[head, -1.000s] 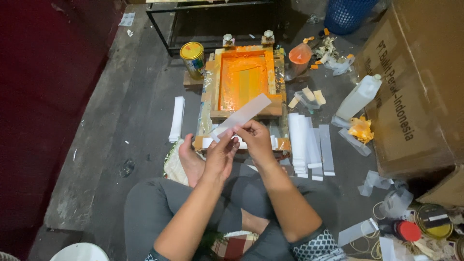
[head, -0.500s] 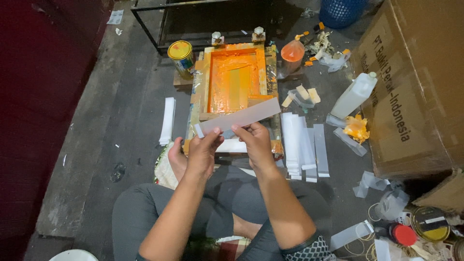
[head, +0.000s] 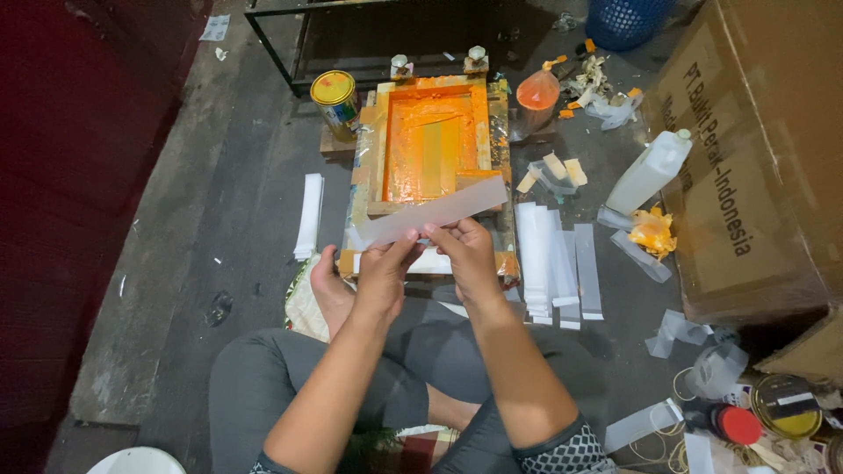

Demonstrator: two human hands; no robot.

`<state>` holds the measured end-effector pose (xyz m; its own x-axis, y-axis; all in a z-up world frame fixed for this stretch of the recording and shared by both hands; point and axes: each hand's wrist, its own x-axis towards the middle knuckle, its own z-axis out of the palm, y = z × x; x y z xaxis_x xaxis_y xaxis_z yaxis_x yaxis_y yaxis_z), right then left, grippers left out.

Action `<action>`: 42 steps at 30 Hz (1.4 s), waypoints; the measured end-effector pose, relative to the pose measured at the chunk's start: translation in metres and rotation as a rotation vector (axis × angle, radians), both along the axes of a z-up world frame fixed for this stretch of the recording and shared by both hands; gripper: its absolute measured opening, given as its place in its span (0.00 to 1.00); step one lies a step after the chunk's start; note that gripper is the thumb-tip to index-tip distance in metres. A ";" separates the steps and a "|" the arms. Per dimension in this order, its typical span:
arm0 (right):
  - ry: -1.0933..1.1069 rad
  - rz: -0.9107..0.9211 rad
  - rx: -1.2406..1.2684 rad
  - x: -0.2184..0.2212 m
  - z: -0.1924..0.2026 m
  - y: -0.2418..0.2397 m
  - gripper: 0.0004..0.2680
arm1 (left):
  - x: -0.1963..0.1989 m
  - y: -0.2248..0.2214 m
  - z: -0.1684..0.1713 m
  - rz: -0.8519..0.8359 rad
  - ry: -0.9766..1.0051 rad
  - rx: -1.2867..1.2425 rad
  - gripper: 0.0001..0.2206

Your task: The person prepares white strips by hand, pulling them from a stack, aligning them, and placing them onto a work surface near a screen-printing frame.

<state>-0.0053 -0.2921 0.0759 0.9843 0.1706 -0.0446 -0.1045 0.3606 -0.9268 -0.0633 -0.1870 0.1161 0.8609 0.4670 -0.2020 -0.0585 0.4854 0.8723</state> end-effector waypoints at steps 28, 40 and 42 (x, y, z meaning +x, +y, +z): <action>-0.010 -0.072 0.052 0.000 0.011 -0.005 0.07 | 0.009 0.008 -0.025 -0.062 0.006 0.138 0.17; -0.007 -0.089 0.043 0.006 -0.003 -0.008 0.06 | 0.004 0.010 -0.017 -0.033 0.039 0.192 0.20; -0.020 -0.062 0.031 0.002 0.000 -0.005 0.07 | 0.004 0.010 -0.020 -0.066 0.037 0.227 0.21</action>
<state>-0.0037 -0.2968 0.0763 0.9937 0.1106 -0.0207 -0.0630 0.3947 -0.9167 -0.0590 -0.1771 0.0961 0.8851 0.4466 -0.1307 0.0014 0.2785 0.9604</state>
